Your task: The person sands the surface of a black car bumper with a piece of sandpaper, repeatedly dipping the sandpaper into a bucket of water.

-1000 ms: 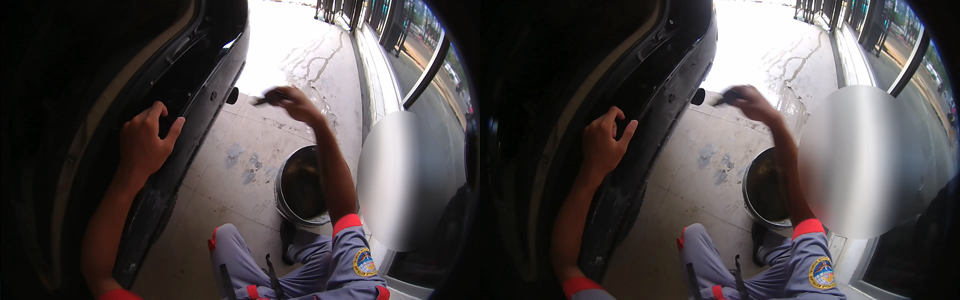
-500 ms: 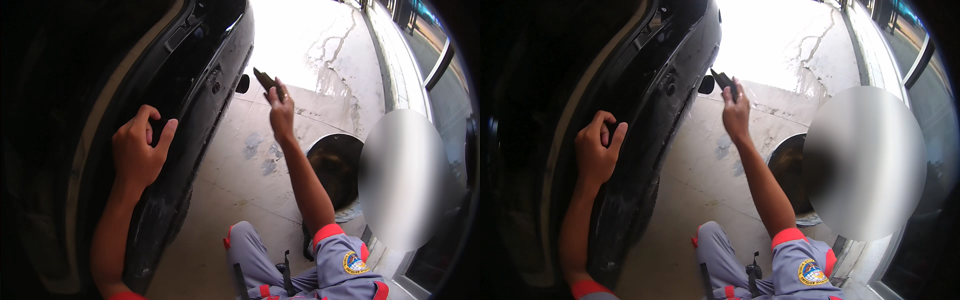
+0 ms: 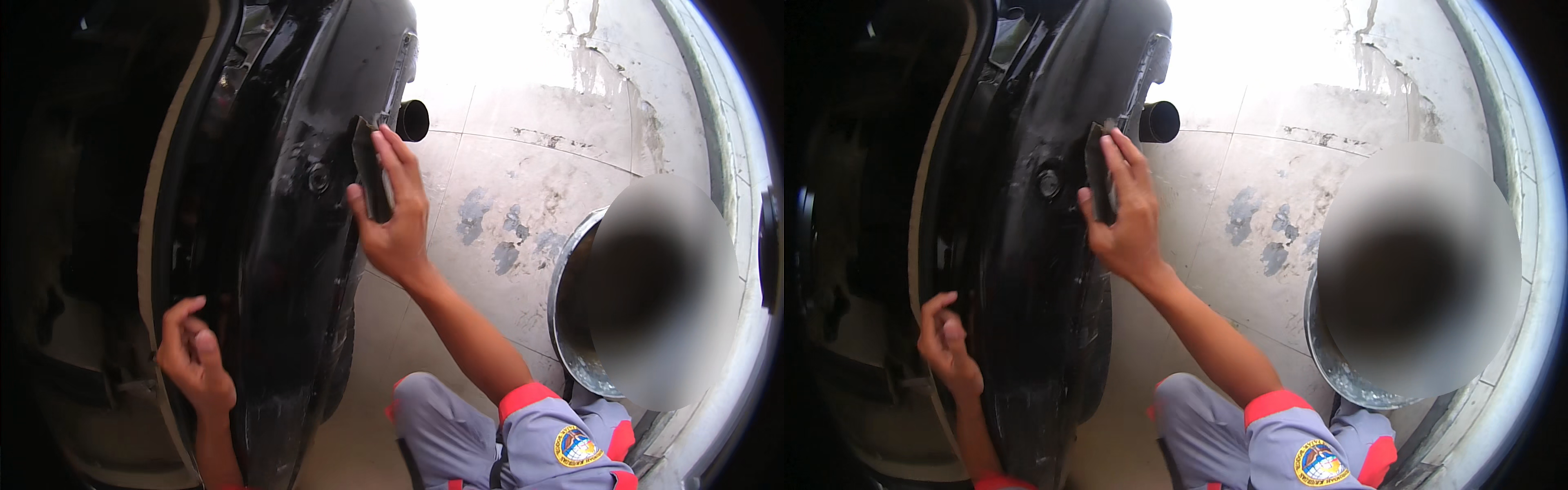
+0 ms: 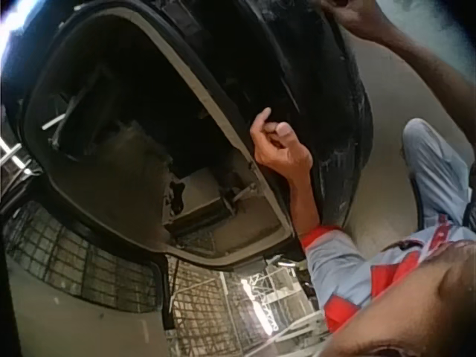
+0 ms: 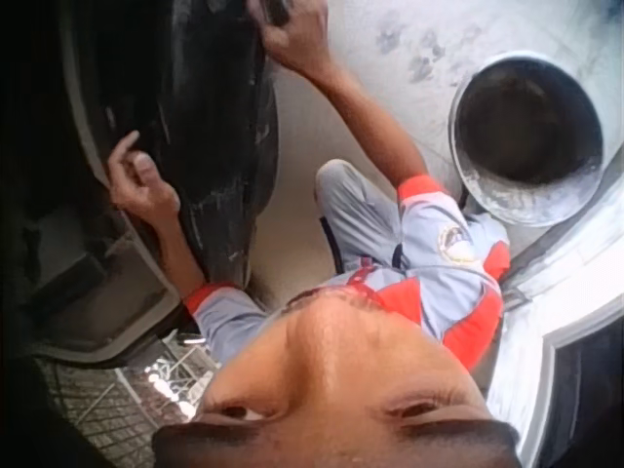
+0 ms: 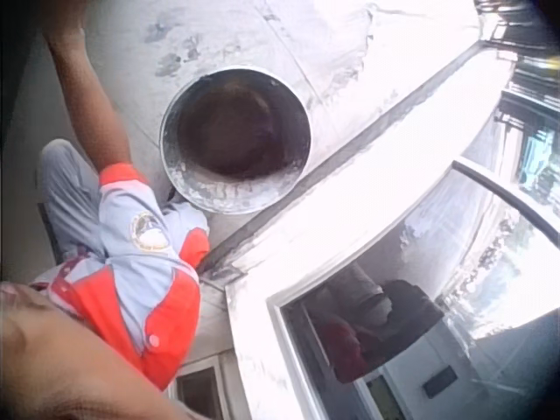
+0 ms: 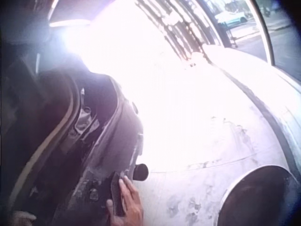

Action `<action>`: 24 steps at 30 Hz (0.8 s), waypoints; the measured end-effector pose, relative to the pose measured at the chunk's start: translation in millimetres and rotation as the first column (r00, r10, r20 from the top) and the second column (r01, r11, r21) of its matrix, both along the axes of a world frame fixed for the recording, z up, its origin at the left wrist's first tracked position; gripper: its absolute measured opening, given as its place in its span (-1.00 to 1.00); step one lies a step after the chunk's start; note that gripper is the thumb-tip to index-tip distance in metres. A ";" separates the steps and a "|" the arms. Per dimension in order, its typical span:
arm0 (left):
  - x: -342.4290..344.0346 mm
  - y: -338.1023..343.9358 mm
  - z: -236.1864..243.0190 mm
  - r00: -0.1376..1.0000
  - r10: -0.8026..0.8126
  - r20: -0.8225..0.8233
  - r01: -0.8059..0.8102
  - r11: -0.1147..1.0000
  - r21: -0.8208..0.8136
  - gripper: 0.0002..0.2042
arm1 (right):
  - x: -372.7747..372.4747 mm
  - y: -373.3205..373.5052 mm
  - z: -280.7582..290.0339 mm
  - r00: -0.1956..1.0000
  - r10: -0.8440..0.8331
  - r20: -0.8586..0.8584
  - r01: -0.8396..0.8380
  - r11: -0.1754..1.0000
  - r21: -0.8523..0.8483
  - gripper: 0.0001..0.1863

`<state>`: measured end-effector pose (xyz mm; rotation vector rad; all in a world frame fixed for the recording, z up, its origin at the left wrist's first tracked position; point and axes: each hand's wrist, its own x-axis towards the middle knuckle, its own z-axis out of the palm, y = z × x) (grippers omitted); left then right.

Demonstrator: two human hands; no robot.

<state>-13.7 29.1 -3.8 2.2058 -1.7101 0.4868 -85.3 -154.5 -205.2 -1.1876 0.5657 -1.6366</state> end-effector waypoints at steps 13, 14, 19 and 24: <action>-6.1 -8.8 2.1 0.996 0.084 -0.025 -0.083 0.996 0.041 -0.44 | 16.5 -3.4 3.1 0.987 -0.012 -0.163 -0.019 0.983 -0.184 -0.29; -7.1 -9.8 1.8 0.996 0.085 -0.027 -0.084 0.996 0.033 -0.43 | 13.1 4.6 3.5 0.988 -0.007 -0.152 -0.023 0.981 -0.191 -0.29; -10.1 -12.5 0.9 0.994 0.107 0.000 -0.107 0.992 0.072 -0.40 | 3.6 73.4 -2.6 0.981 0.143 -0.131 -0.166 0.970 -0.179 -0.31; -11.9 -22.5 -1.3 0.996 0.084 0.012 -0.085 0.994 0.069 -0.39 | 15.1 4.6 7.5 0.982 -0.067 -0.178 0.038 0.986 -0.163 -0.39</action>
